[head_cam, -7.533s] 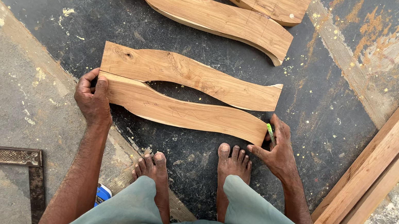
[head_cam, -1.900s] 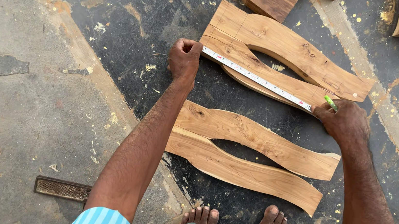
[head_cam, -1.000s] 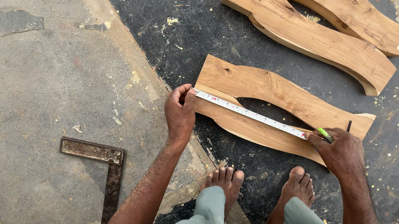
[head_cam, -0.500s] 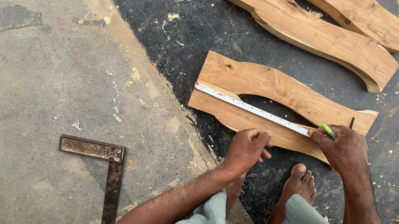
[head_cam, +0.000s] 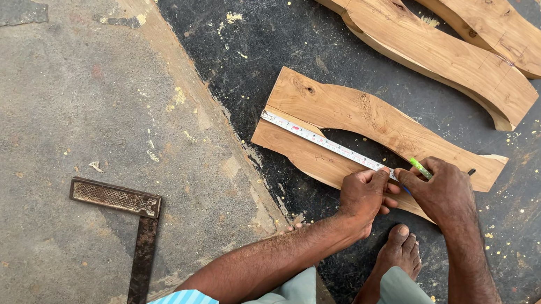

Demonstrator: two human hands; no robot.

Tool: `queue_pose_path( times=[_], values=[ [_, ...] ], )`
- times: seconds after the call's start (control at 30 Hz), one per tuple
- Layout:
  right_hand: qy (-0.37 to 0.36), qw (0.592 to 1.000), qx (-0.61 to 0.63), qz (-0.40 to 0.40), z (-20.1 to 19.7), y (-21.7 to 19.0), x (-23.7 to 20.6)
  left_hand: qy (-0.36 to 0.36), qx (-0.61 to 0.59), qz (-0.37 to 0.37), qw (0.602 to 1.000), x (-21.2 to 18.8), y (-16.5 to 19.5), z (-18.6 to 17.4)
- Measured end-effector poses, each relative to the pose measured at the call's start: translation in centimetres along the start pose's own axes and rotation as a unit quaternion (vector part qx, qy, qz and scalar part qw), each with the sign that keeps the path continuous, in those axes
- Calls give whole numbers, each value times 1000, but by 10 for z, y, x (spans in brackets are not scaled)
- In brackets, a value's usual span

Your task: The person measures curved wooden furniture parts on the floor with a tape measure and marks them with a pencil. They reposition the boards, use a try square as a straightedge to draw lines, and work across several pieces, marking measurement lines on each.

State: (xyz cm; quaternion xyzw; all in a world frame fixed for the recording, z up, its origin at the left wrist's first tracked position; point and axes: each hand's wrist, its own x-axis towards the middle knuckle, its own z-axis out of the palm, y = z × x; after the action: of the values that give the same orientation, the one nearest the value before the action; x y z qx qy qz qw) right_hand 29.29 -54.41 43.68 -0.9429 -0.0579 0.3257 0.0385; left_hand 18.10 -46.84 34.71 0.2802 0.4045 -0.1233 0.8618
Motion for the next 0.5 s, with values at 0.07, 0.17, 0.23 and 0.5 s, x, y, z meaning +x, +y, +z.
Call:
queue_pose_path(
  times=[0.07, 0.17, 0.23, 0.5],
  values=[
    [-12, 1000, 3, 7, 0, -4, -2, 1, 13, 10, 1000, 0, 0, 0],
    [-18, 1000, -11, 7, -1, -10, -1, 1, 22, 13, 1000, 0, 1, -1],
    [-6, 1000, -10, -10, -3, -14, 0, -4, 20, 13, 1000, 0, 2, -1],
    [140, 972, 185, -38, -21, -13, -10, 1, 42, 14, 999, 0, 5, 0]
  ],
)
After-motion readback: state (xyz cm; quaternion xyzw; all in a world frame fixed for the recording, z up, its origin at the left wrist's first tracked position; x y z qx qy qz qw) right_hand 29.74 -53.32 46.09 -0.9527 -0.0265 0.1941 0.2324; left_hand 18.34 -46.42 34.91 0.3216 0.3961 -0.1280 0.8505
